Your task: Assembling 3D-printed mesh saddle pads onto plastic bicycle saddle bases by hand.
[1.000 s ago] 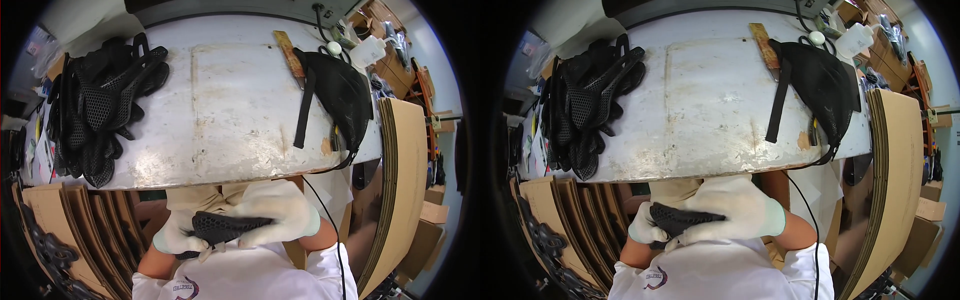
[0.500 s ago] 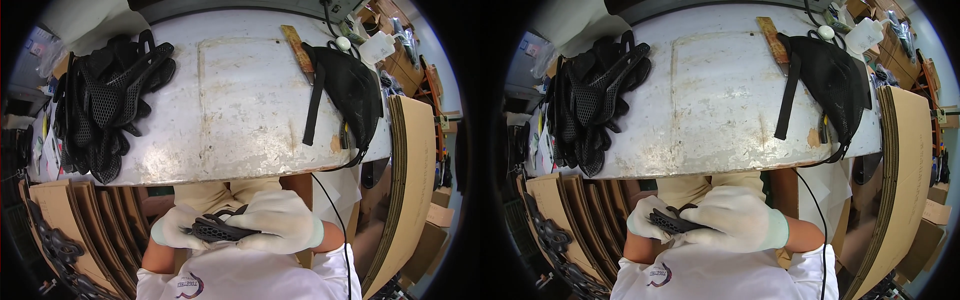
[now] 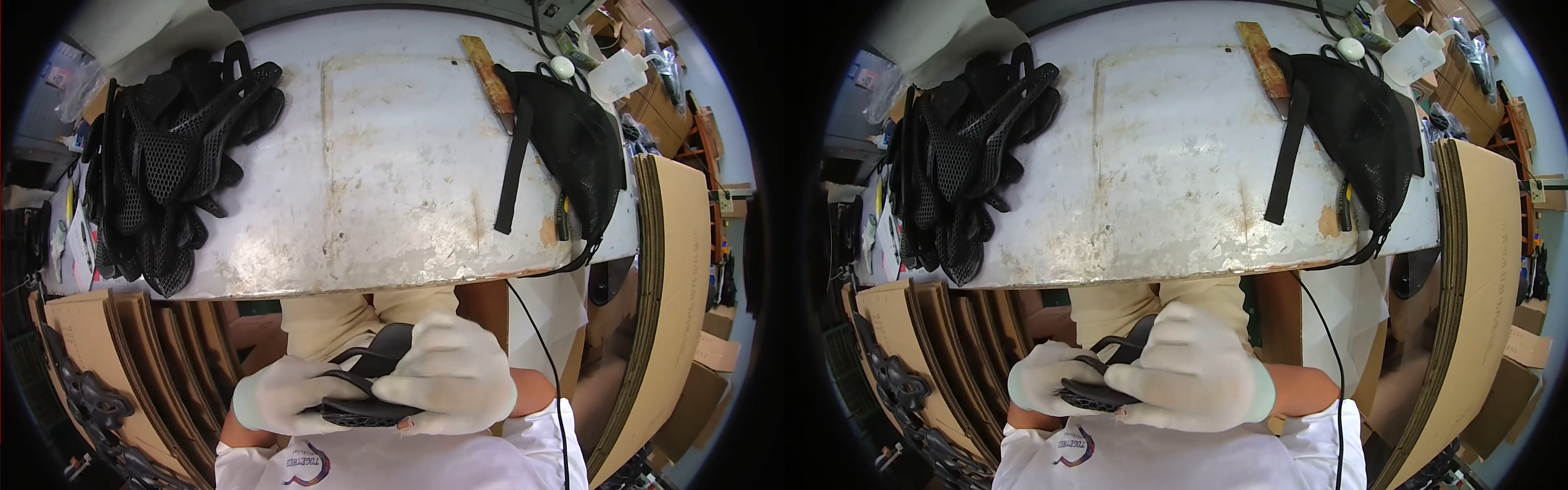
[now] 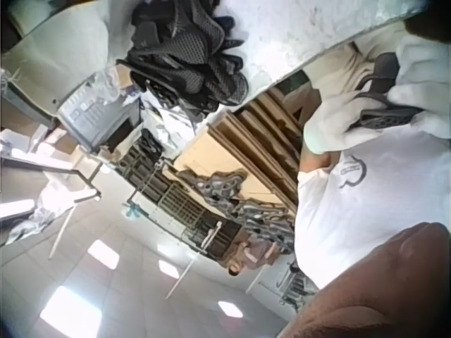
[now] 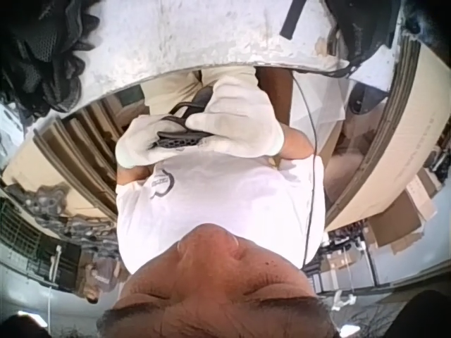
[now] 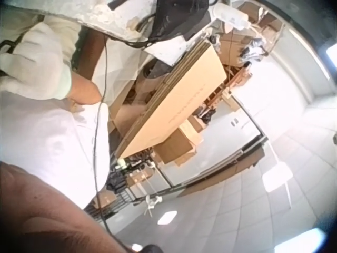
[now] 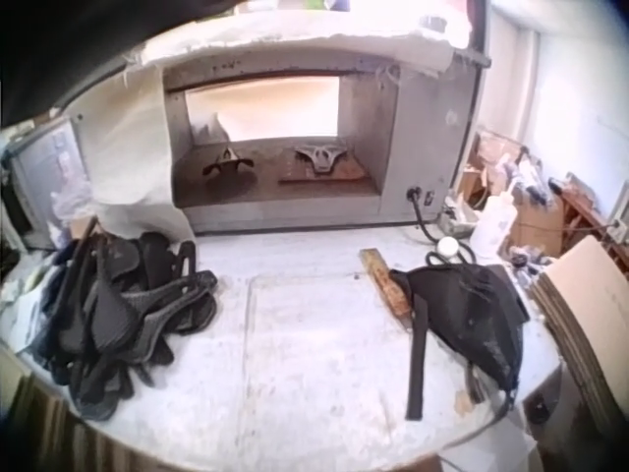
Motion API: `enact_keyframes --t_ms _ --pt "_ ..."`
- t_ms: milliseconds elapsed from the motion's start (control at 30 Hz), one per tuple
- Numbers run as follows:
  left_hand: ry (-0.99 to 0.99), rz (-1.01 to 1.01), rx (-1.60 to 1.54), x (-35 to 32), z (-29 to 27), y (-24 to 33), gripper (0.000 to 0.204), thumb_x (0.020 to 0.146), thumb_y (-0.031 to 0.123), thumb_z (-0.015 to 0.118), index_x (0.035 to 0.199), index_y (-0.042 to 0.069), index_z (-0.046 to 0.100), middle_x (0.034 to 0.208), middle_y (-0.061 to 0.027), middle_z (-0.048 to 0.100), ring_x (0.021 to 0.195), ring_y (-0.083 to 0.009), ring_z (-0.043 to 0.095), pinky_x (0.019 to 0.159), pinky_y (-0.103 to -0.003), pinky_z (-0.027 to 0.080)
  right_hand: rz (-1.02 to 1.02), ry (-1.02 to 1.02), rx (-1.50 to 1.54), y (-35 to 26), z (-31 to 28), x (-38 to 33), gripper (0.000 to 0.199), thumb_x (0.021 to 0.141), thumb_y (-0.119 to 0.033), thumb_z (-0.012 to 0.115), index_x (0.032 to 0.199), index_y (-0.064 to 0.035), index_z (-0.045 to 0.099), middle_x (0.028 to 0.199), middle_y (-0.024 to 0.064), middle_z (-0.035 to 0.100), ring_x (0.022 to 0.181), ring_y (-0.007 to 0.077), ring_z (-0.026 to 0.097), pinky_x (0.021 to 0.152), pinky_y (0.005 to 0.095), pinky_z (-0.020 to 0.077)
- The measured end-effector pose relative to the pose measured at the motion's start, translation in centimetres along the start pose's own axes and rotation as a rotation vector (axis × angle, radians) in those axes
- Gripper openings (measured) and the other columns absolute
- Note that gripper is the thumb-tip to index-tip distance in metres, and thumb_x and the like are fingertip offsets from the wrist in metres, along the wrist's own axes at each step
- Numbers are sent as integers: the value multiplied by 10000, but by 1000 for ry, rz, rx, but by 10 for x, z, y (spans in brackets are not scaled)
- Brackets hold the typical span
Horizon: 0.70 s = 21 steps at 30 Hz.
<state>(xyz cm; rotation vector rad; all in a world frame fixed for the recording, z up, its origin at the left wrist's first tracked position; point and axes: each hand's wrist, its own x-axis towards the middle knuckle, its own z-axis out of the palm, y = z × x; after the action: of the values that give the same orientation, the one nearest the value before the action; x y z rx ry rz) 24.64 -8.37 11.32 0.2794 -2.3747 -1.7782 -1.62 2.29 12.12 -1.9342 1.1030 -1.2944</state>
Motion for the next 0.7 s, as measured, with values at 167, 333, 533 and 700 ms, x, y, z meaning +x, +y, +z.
enact_keyframes --t_ms 167,333,533,700 --pt "59 0 17 1 -2 -18 374 839 237 898 1105 1 781 950 -163 770 703 -327 738 607 -359 570 64 -58 47 5 -6 12 386 854 -322 853 1173 -115 785 817 6 628 745 225 591 761 367 461" --pt "79 88 -1 2 1 -25 400 838 232 900 1119 -23 774 947 -181 767 697 -315 741 591 -360 566 106 -93 109 3 -7 12 387 846 -316 857 1183 -139 790 854 -1 640 756 224 603 767 371 466" --pt "117 55 97 8 -2 -7 388 850 231 881 1135 -5 765 995 -174 770 699 -314 741 596 -370 575 82 -69 -20 4 -9 13 289 866 -263 819 1096 -91 789 910 21 680 820 249 650 863 418 500" --pt "280 -182 268 25 10 23 443 913 268 814 1281 51 694 1111 -172 730 832 -354 737 666 -411 587 105 19 -89 26 -8 20 408 823 -227 821 1177 -46 730 1080 137 678 1017 341 675 1046 559 480"
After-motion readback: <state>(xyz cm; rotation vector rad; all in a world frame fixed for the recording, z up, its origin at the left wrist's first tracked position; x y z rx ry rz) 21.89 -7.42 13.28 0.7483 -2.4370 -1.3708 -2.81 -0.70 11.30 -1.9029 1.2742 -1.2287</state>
